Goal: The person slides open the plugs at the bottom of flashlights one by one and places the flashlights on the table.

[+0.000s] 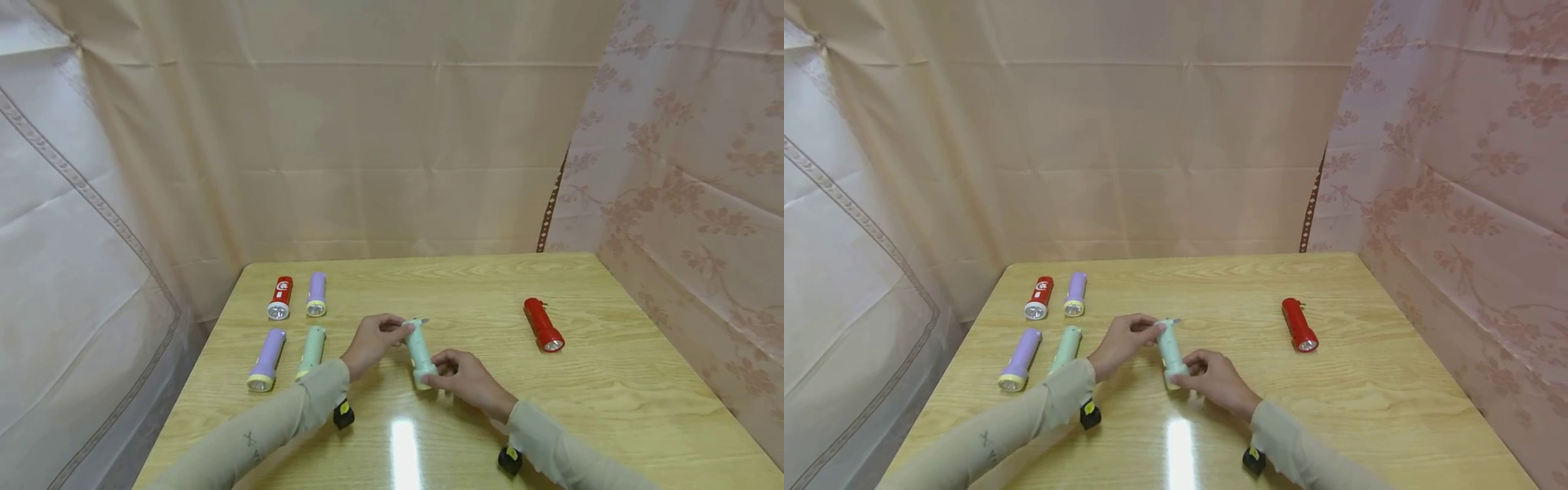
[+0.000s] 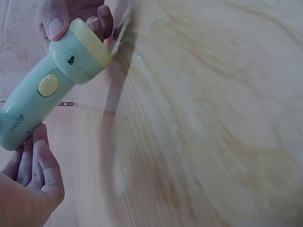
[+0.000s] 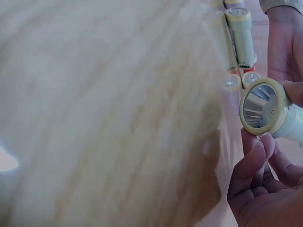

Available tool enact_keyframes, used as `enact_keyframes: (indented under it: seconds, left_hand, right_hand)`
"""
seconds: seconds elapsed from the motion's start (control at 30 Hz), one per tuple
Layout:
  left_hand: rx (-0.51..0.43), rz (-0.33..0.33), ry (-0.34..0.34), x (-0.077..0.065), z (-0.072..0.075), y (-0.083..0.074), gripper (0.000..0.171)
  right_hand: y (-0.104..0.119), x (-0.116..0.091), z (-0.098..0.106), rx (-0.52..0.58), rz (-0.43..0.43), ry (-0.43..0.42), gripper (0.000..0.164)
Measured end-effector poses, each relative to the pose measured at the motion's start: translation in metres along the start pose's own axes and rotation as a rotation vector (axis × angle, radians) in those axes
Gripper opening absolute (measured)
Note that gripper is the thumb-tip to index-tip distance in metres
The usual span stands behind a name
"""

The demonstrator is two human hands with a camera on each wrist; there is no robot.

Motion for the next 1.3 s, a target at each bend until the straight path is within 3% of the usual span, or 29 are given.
enact_keyframes:
  seconds: [0.6,1.3]
  left_hand:
    - [-0.041,-0.029,0.032,0.034,-0.037,-0.015,0.047]
    - [-0.066,0.022,0.034,0.073,-0.091,-0.016,0.042]
  right_hand:
    - [-0.013,-0.006,0.041,-0.011,-0.094,-0.111,0.050]
    - [-0.034,-0.016,0.093,-0.077,-0.143,-0.235,0.051]
Point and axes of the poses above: each hand's wrist, its own x-axis towards the middle knuckle, its own z-axis out of the back of the hand, y = z × x, the point moved 8 cm from there along x, towards the middle knuckle, and after that the axes turned 1 degree about -z, right-handed, at the moved point
